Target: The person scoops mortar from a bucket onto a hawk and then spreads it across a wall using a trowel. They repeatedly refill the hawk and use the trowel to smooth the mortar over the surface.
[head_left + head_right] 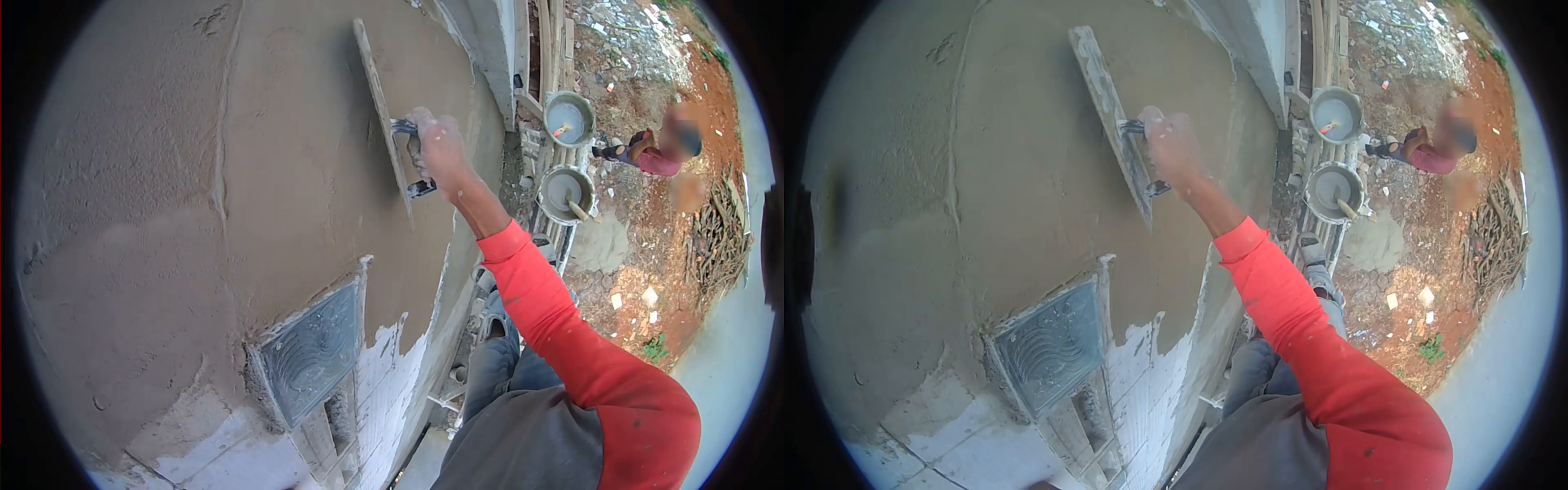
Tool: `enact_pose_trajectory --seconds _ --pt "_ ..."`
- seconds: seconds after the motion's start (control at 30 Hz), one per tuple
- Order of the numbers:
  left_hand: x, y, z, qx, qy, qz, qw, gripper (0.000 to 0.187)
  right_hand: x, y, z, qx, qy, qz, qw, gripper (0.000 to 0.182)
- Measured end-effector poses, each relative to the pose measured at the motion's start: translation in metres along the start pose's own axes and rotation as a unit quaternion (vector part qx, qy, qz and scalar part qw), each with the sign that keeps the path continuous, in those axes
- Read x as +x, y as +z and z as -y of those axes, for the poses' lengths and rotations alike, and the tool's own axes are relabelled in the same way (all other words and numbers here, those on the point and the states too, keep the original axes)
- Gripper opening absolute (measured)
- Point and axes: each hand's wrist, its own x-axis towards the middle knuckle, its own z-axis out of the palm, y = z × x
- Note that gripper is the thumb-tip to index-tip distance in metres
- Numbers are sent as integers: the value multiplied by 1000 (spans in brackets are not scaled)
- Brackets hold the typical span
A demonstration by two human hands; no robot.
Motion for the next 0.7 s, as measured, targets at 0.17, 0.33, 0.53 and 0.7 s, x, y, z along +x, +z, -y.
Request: enact_pose_trajectory --seconds 0.17,0.33,0.53,0.7 --pt "-33 15 28 -15 -1 -8 1000 74 -72 31 13 -224 -339 108 907 28" --pt "8 -16 -18 -34 -27 20 999 70 13 -13 7 57 -20 -95 994 39" --pt "-40 2 16 -1 -90 14 996 65 6 45 102 2 -122 -22 992 43" --pt "-21 -9 -11 -8 -101 6 995 54 -95 89 131 -255 -369 30 893 46"
